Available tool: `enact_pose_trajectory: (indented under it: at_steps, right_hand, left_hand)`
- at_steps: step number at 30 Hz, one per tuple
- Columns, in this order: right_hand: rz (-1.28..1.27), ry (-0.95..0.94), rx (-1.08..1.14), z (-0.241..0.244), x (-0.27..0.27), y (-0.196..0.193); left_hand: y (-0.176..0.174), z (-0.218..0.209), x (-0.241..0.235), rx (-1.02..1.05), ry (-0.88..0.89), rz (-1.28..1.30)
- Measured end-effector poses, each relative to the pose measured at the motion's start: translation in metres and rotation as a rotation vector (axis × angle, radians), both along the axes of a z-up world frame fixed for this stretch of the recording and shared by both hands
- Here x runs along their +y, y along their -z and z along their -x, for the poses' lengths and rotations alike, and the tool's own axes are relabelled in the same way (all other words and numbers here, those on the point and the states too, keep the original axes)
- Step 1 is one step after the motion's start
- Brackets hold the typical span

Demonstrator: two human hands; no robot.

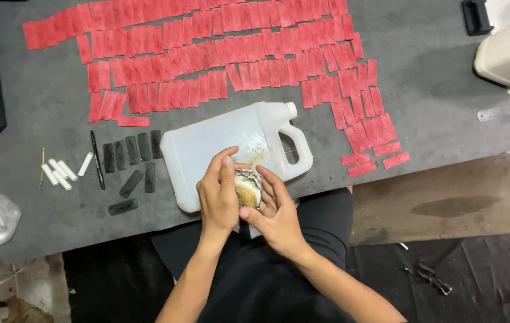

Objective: Applying dye to small leather strips and organizing leather pieces on a workbench

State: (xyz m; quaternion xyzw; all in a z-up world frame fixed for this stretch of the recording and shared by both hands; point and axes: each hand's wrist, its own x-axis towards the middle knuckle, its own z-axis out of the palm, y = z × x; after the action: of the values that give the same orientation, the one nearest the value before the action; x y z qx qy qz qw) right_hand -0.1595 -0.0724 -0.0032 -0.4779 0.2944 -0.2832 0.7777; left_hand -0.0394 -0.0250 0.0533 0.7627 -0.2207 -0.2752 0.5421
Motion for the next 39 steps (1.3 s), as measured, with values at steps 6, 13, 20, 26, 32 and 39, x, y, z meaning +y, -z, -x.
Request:
enact_pose_trajectory:
  at_steps: [6, 13, 20, 26, 32, 39]
  right_hand:
    - [0.110, 0.079, 0.024, 0.004, -0.001, 0.000]
    - [-0.003, 0.184, 0.029, 0.026, -0.032, 0.029]
    - [-0.032, 0.537, 0.089, 0.060, -0.118, 0.081]
    - [0.111, 0.445, 0.290, 0.038, -0.156, 0.106]
    - [0.576, 0.317, 0.682, 0.031, -0.157, 0.092]
    - [0.848, 0.533, 0.676, 0.034, -0.087, 0.053]
  left_hand:
    - [0.009, 0.000, -0.014, -0.056, 0.004, -0.034]
    - [-0.001, 0.009, -0.031, 0.025, 0.210, 0.096]
    - [0.030, -0.040, -0.016, -0.315, 0.025, 0.101]
    - [0.077, -0.050, -0.002, -0.608, -0.014, 0.007]
    - [0.076, -0.039, 0.024, -0.760, -0.128, -0.019]
    - [0.067, -0.029, 0.050, -0.454, -0.363, -0.212]
